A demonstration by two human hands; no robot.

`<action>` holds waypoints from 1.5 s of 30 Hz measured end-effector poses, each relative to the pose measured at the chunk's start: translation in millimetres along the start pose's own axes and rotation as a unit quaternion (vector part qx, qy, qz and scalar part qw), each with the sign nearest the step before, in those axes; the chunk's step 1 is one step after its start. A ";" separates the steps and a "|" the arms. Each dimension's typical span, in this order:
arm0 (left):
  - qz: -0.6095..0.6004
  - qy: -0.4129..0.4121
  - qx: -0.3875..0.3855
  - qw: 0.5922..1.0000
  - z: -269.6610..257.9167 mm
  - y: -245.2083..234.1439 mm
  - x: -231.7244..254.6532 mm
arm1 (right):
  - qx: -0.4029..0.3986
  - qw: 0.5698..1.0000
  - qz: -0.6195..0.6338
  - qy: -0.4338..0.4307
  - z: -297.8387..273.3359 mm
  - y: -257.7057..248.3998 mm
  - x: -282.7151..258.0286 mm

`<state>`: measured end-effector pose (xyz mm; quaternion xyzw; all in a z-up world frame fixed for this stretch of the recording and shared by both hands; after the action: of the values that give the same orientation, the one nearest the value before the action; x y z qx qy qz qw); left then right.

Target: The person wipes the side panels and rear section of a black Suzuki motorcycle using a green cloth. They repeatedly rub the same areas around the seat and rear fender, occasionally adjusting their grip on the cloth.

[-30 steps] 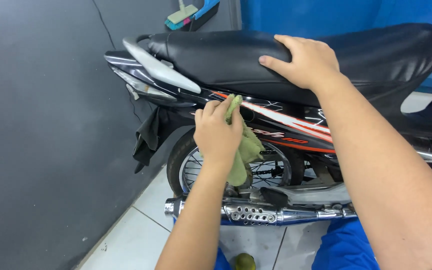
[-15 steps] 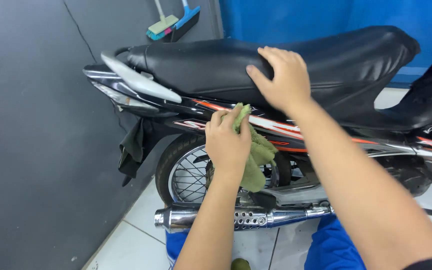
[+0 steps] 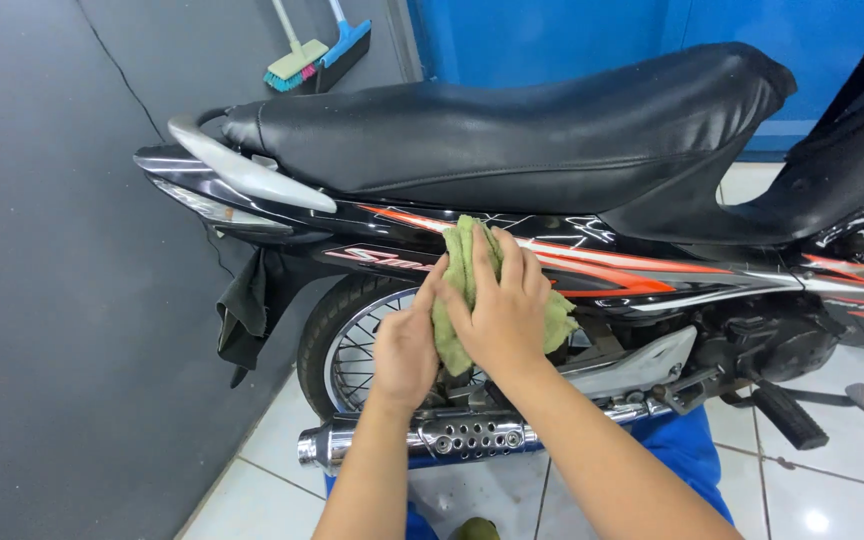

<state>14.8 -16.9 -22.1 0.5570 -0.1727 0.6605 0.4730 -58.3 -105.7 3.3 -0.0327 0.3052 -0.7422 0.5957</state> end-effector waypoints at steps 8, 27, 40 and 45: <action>0.551 0.006 0.077 0.831 -43.5 -107.3 -9.9 | 0.060 0.985 -0.048 -0.154 14.2 -27.4 16.3; 0.706 -0.458 0.024 0.539 -78.0 -135.3 -36.3 | 0.084 0.982 -0.026 -0.165 21.4 -4.3 12.8; 0.703 -0.455 0.031 0.546 -75.6 -158.3 -52.6 | 0.053 0.990 0.023 -0.126 28.7 -8.0 15.8; 0.705 -0.461 0.025 0.538 -78.2 -155.8 -48.9 | 0.043 0.991 0.013 -0.125 32.1 -13.2 26.5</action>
<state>94.0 97.8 -137.6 0.4944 -0.6871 0.4362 -0.3053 -64.1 -141.6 27.5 -0.0952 0.1965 -0.7368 0.6399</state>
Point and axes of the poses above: each hand's wrist, its own z-axis towards the middle knuckle, its own y-axis out of the palm, x = y × z, the point moved 7 cm from there along z, towards the middle knuckle, and after that the axes turned 2 degrees about -x, right-handed, at the moved point
